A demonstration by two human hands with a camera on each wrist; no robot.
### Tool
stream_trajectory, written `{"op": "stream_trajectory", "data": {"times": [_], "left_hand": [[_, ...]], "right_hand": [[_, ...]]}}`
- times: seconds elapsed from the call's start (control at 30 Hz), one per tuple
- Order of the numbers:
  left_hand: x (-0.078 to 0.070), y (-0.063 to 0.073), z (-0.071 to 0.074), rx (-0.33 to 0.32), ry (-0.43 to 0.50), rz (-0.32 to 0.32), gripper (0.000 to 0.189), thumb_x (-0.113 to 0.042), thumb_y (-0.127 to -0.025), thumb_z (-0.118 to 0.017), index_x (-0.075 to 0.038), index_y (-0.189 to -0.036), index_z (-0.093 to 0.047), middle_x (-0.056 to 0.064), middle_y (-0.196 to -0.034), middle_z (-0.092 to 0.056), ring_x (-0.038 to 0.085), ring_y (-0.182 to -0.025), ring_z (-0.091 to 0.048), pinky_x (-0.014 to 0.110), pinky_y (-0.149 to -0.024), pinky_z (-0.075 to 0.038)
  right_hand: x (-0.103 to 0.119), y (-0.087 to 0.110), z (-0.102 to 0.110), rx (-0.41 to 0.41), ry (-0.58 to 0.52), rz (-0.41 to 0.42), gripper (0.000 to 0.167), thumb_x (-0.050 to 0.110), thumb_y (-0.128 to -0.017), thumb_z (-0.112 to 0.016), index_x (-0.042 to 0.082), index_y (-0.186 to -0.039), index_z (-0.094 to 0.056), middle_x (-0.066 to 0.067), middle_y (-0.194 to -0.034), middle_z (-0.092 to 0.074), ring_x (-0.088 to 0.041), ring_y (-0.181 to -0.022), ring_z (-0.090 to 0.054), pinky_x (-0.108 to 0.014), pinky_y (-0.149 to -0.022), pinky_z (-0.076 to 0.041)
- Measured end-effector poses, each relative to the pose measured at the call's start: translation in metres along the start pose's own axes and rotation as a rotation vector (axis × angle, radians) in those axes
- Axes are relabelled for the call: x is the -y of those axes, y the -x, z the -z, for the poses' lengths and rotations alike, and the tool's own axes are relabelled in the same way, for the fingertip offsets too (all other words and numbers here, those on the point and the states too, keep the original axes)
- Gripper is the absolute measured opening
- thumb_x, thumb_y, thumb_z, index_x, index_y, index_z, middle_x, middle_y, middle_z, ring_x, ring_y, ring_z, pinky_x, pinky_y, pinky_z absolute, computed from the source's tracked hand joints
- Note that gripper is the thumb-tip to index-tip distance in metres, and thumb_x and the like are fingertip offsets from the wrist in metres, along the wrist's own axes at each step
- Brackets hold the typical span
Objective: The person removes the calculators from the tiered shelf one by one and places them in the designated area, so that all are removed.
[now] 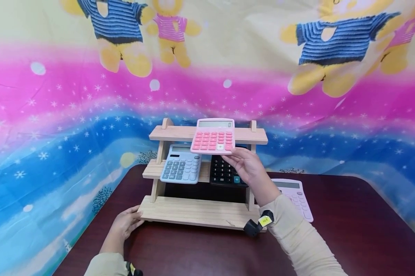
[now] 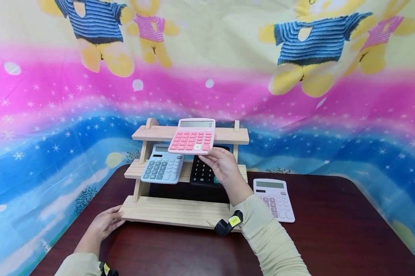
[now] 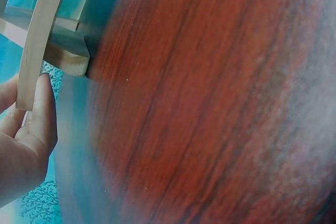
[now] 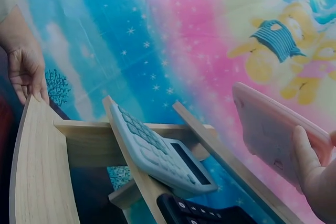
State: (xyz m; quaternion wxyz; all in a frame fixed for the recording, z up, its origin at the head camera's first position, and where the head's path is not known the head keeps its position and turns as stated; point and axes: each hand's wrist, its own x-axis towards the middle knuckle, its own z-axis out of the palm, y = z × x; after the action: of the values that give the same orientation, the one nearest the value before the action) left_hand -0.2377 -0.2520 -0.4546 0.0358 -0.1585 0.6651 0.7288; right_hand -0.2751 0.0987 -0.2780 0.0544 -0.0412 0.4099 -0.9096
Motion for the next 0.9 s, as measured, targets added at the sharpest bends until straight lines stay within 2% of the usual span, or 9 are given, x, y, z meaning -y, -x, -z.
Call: {"op": "stream_trajectory", "data": {"times": [0.1,0.23,0.37,0.67,0.9], "left_hand": [[0.001,0.000,0.000,0.003,0.002,0.003,0.053,-0.004,-0.086,-0.052,0.010,-0.131,-0.027,0.037,-0.125,-0.027,0.015,-0.081,-0.054,0.027,-0.074,-0.048],[0.002,-0.001,0.000,0.004,0.008,-0.001,0.054,-0.003,-0.085,-0.052,0.011,-0.130,-0.026,0.037,-0.125,-0.027,0.014,-0.080,-0.055,0.027,-0.073,-0.048],[0.001,-0.001,0.000,0.004,0.006,-0.004,0.054,-0.003,-0.085,-0.052,0.011,-0.130,-0.027,0.037,-0.125,-0.027,0.014,-0.080,-0.055,0.027,-0.073,-0.048],[-0.002,-0.002,0.002,0.008,0.006,0.001,0.054,-0.006,-0.085,-0.053,0.008,-0.131,-0.028,0.034,-0.127,-0.027,0.013,-0.082,-0.054,0.027,-0.075,-0.047],[0.001,-0.001,0.002,0.017,0.032,0.002,0.055,-0.005,-0.085,-0.054,0.009,-0.131,-0.027,0.034,-0.127,-0.026,0.012,-0.080,-0.055,0.026,-0.074,-0.048]], "right_hand": [[0.003,0.004,0.006,0.002,-0.008,-0.001,0.032,-0.009,-0.086,-0.042,-0.010,-0.117,-0.041,-0.020,-0.120,-0.044,-0.023,-0.093,-0.056,-0.035,-0.084,-0.042],[0.009,0.009,0.012,0.016,-0.012,0.007,0.021,-0.010,-0.086,-0.039,-0.008,-0.106,-0.046,-0.015,-0.103,-0.055,-0.023,-0.090,-0.058,-0.035,-0.084,-0.042],[0.015,0.017,0.017,0.035,-0.035,0.019,0.017,-0.011,-0.086,-0.039,-0.005,-0.094,-0.053,-0.013,-0.095,-0.060,-0.023,-0.086,-0.059,-0.036,-0.083,-0.042],[0.026,0.034,0.031,0.100,-0.049,0.059,0.023,-0.011,-0.086,-0.039,-0.003,-0.087,-0.061,-0.014,-0.096,-0.060,-0.025,-0.087,-0.059,-0.035,-0.078,-0.046],[0.030,0.049,0.050,0.110,-0.068,0.067,0.025,-0.011,-0.087,-0.038,-0.004,-0.090,-0.062,-0.015,-0.098,-0.060,-0.026,-0.089,-0.058,-0.036,-0.079,-0.045]]}}
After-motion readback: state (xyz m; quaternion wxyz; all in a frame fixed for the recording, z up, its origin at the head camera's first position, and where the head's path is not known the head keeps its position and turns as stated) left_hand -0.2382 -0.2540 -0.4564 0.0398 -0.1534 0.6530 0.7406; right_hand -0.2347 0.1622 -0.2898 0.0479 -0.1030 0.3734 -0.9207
